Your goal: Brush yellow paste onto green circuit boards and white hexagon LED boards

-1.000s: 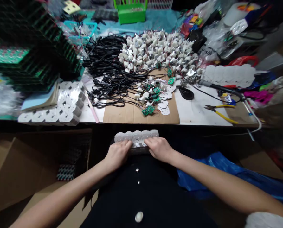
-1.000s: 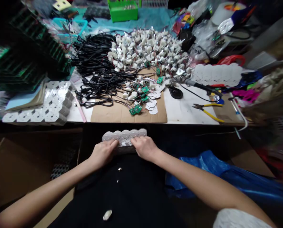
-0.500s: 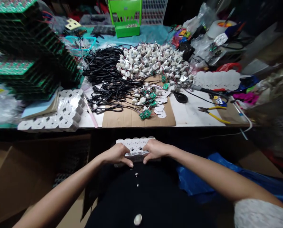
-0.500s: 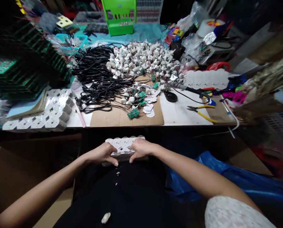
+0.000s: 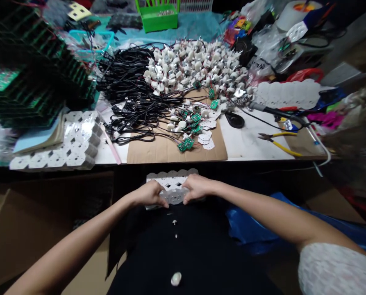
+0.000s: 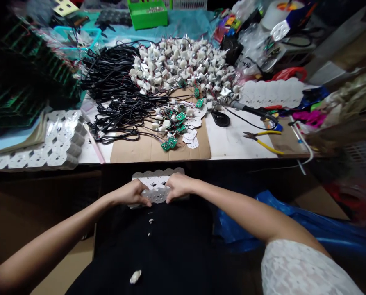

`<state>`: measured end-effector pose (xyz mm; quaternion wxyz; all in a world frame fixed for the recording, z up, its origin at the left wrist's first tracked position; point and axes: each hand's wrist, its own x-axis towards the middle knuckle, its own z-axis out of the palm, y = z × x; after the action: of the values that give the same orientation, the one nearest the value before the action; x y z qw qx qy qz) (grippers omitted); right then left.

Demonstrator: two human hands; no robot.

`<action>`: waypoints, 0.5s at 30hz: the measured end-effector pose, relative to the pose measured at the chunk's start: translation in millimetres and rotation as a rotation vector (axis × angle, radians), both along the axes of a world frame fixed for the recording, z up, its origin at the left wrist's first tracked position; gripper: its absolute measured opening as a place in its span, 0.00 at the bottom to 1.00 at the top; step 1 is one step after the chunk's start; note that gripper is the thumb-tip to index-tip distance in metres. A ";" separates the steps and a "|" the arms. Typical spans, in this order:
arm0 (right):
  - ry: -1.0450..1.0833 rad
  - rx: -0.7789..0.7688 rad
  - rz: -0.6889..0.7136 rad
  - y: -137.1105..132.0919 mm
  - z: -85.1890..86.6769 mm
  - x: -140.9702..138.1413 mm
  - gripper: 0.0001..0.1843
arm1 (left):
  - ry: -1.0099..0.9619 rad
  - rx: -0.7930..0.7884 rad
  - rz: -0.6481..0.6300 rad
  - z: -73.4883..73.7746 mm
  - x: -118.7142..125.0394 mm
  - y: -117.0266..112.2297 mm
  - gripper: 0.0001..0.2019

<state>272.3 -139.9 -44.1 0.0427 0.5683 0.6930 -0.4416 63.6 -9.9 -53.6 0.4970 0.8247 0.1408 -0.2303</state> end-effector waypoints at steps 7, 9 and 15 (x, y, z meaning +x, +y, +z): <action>-0.225 0.244 0.039 -10.1 2.0 -8.1 0.12 | -0.117 0.553 -0.098 -2.2 -6.8 -11.7 0.14; -0.209 0.242 0.031 -12.6 2.7 -8.9 0.12 | -0.127 0.527 -0.099 -1.1 -8.4 -12.9 0.13; 0.025 -0.044 0.100 -4.4 5.0 -2.9 0.22 | 0.052 0.062 -0.206 5.3 -2.2 -5.0 0.18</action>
<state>269.4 -144.3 -39.2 0.0688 0.5263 0.7111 -0.4611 61.4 -14.9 -48.3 0.4410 0.8436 0.0754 -0.2970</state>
